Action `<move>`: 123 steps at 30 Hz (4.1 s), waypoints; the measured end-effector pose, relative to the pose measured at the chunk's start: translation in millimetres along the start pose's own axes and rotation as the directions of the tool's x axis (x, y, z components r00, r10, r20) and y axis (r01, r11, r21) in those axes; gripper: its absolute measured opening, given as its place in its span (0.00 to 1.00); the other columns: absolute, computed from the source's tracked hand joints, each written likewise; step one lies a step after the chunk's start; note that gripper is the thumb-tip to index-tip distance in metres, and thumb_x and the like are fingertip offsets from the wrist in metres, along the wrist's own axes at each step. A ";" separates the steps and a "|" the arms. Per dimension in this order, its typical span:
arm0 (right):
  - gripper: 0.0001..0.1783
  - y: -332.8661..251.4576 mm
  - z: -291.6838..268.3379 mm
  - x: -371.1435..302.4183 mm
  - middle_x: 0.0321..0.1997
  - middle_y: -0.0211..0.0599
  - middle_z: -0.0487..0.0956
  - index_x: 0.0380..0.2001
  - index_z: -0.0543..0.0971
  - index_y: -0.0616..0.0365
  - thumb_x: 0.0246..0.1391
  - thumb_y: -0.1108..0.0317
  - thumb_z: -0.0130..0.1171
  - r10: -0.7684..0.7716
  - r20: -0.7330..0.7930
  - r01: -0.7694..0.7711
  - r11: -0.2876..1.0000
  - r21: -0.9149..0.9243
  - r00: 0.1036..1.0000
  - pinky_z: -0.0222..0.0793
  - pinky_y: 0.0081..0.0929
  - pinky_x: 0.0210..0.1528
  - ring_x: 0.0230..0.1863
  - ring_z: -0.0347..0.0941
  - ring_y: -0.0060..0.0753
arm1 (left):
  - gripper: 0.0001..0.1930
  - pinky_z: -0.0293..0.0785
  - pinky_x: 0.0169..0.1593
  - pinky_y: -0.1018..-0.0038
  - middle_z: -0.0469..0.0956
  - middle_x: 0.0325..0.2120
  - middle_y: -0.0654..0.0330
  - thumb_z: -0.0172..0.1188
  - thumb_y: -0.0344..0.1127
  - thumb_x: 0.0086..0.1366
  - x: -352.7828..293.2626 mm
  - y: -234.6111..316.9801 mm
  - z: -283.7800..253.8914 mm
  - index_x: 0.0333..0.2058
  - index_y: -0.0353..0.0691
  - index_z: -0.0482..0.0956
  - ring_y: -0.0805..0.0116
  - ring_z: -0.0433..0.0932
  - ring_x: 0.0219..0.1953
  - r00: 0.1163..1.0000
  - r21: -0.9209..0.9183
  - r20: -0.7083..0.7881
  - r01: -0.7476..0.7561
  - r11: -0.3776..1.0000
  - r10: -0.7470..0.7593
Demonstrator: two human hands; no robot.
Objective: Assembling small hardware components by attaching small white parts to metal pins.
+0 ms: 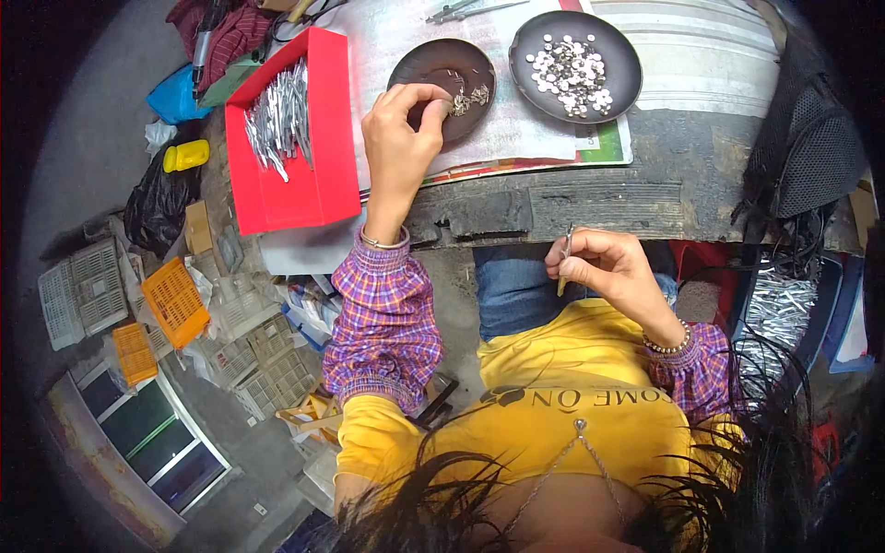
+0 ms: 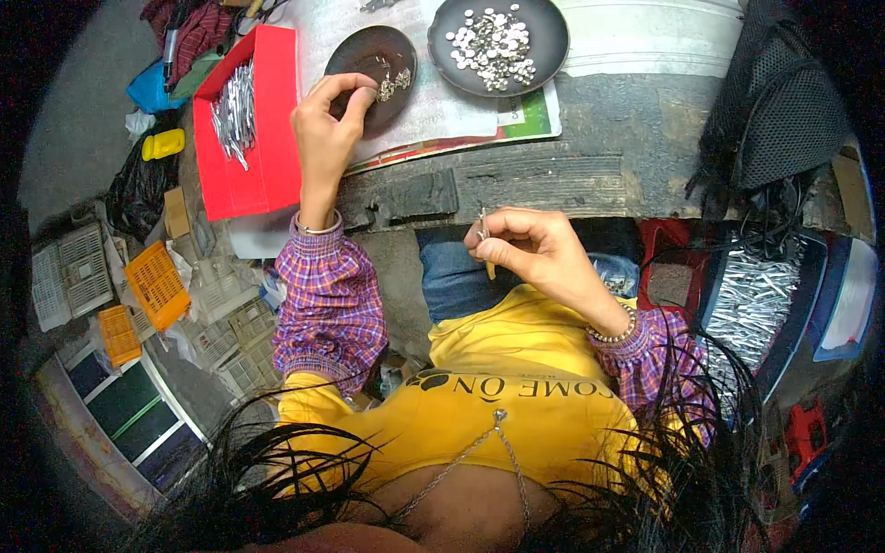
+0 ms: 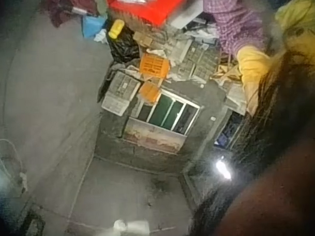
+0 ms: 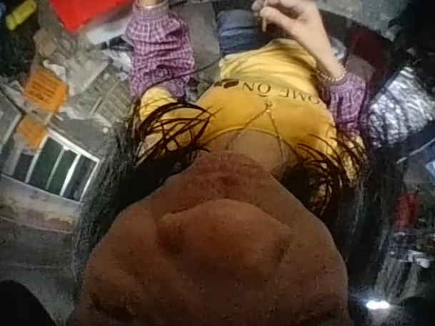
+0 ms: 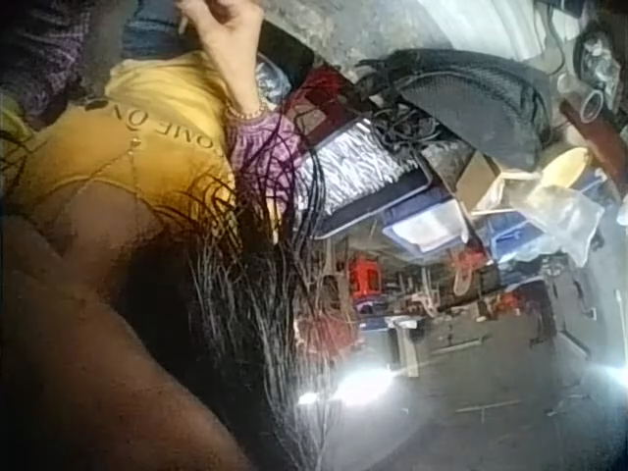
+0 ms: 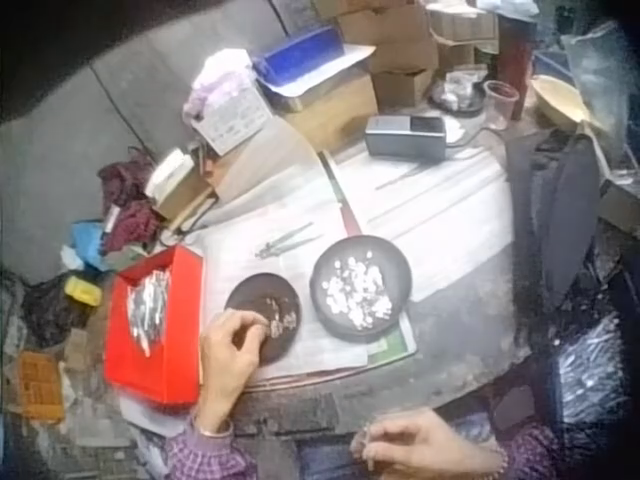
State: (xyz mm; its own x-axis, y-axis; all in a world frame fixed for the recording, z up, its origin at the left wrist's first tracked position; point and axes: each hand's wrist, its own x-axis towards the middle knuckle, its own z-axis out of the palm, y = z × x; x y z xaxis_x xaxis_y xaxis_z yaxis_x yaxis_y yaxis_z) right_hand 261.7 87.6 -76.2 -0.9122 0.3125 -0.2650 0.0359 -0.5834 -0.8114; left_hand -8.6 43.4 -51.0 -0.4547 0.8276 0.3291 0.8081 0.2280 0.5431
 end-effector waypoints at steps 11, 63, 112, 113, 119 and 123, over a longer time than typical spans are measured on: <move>0.04 -4.5 0.2 -4.1 0.34 0.34 0.76 0.30 0.75 0.66 0.52 0.74 0.56 0.032 -0.013 -0.031 0.998 0.052 0.999 0.70 0.21 0.39 0.35 0.73 0.24 | 0.04 0.68 0.29 0.85 0.78 0.24 0.65 0.60 0.28 0.55 -2.2 2.6 -9.9 0.29 0.34 0.79 0.83 0.73 0.25 0.965 -0.344 0.041 0.256 0.904 -0.257; 0.14 -10.9 2.0 -12.1 0.34 0.37 0.78 0.44 0.73 0.63 0.54 0.71 0.56 0.090 -0.217 -0.021 0.954 0.300 0.972 0.75 0.22 0.36 0.31 0.76 0.25 | 0.07 0.68 0.29 0.71 0.75 0.20 0.60 0.62 0.22 0.43 -65.0 97.7 31.0 0.23 0.39 0.74 0.61 0.74 0.24 0.964 -0.278 -0.008 -0.257 0.926 0.265; 0.13 -89.8 -48.0 53.1 0.39 0.38 0.72 0.40 0.77 0.57 0.47 0.73 0.57 -0.616 0.199 0.182 -0.091 -0.979 0.762 0.68 0.31 0.36 0.35 0.71 0.39 | 0.08 0.68 0.32 0.85 0.74 0.26 0.66 0.60 0.25 0.56 -66.5 92.9 -7.3 0.35 0.34 0.73 0.82 0.72 0.27 0.876 -0.757 0.447 0.479 0.443 -0.183; 0.14 -87.6 -48.3 53.8 0.38 0.37 0.72 0.40 0.77 0.57 0.46 0.74 0.57 -0.619 0.166 0.147 -0.083 -0.986 0.767 0.68 0.31 0.36 0.34 0.71 0.38 | 0.08 0.68 0.32 0.85 0.74 0.26 0.66 0.60 0.25 0.56 -66.2 91.7 -7.3 0.35 0.34 0.73 0.82 0.72 0.27 0.876 -0.757 0.444 0.479 0.443 -0.189; 0.17 -74.5 -59.2 54.8 0.38 0.35 0.73 0.39 0.78 0.56 0.42 0.80 0.58 -0.644 0.205 0.183 -0.102 -0.978 0.737 0.69 0.28 0.34 0.31 0.72 0.35 | 0.06 0.66 0.30 0.87 0.73 0.24 0.68 0.59 0.24 0.57 -67.2 84.2 -3.3 0.34 0.36 0.73 0.83 0.71 0.26 0.879 -0.758 0.446 0.471 0.451 -0.168; 0.17 -77.8 -63.0 57.2 0.36 0.34 0.74 0.37 0.79 0.57 0.40 0.81 0.59 -0.638 0.209 0.211 -0.074 -0.975 0.741 0.70 0.27 0.33 0.31 0.74 0.35 | 0.06 0.65 0.30 0.88 0.72 0.24 0.69 0.59 0.24 0.56 -65.8 83.9 1.3 0.33 0.36 0.73 0.85 0.69 0.25 0.895 -0.741 0.409 0.439 0.508 -0.176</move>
State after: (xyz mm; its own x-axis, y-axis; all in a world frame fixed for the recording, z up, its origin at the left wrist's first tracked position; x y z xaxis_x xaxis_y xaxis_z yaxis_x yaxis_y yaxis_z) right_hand 232.5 198.1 -61.1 -0.7846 0.4467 0.4299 0.2024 0.8400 -0.5034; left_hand 89.7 8.7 -28.1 -0.3963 0.9106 -0.1172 -0.0663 0.0989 0.9929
